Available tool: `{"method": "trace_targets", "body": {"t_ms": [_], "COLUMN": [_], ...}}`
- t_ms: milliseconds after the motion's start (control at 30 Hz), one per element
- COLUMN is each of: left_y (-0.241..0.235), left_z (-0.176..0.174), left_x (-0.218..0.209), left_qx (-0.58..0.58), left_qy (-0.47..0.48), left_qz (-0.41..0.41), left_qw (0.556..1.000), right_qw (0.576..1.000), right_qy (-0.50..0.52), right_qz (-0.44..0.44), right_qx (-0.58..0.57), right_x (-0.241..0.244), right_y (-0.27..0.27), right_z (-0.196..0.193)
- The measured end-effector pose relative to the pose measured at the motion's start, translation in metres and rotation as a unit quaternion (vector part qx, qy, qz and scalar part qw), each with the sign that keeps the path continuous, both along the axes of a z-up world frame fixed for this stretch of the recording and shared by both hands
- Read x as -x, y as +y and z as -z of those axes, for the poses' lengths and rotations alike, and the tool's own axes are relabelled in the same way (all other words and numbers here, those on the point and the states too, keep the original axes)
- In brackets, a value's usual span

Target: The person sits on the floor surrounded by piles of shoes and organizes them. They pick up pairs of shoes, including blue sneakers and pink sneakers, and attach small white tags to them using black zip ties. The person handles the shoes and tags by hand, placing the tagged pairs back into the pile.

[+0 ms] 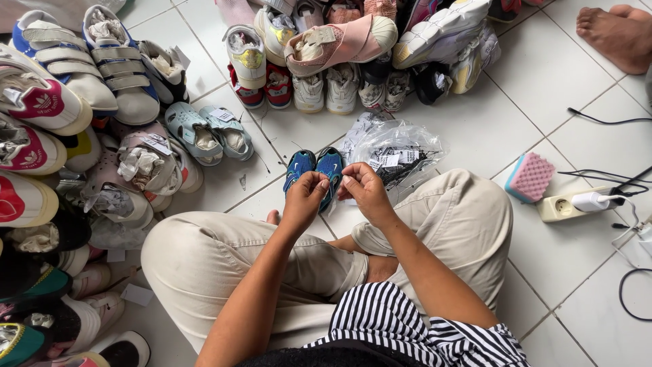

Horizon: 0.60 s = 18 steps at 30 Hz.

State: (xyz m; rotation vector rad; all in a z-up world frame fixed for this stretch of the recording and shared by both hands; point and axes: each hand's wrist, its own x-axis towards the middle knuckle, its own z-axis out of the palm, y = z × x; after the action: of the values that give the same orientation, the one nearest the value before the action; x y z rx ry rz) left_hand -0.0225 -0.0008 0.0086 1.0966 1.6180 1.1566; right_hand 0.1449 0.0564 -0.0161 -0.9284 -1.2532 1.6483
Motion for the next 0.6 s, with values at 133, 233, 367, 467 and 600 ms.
{"method": "trace_targets", "body": {"t_ms": [133, 233, 367, 467, 600], "left_y": [0.004, 0.007, 0.013, 0.024, 0.027], "left_z": [0.026, 0.034, 0.027, 0.037, 0.028], "left_x": [0.0, -0.006, -0.008, -0.004, 0.004], "left_qx": [0.009, 0.004, -0.009, -0.016, -0.009], "left_qy": [-0.06, -0.111, -0.17, -0.183, -0.126], "left_qz": [-0.014, -0.018, -0.042, -0.043, -0.063], "left_qw": [0.998, 0.994, 0.985, 0.982, 0.99], "right_qw": [0.999, 0.998, 0.995, 0.989, 0.975], "right_qy": [-0.004, -0.038, -0.03, -0.026, -0.159], "right_qz": [-0.027, -0.05, -0.078, -0.112, -0.157], "right_qx": [0.02, 0.028, 0.058, 0.087, -0.01], "right_x": [0.007, 0.013, 0.017, 0.012, 0.002], "right_y": [-0.004, -0.001, 0.01, 0.026, 0.047], "right_z": [0.004, 0.022, 0.016, 0.006, -0.02]}}
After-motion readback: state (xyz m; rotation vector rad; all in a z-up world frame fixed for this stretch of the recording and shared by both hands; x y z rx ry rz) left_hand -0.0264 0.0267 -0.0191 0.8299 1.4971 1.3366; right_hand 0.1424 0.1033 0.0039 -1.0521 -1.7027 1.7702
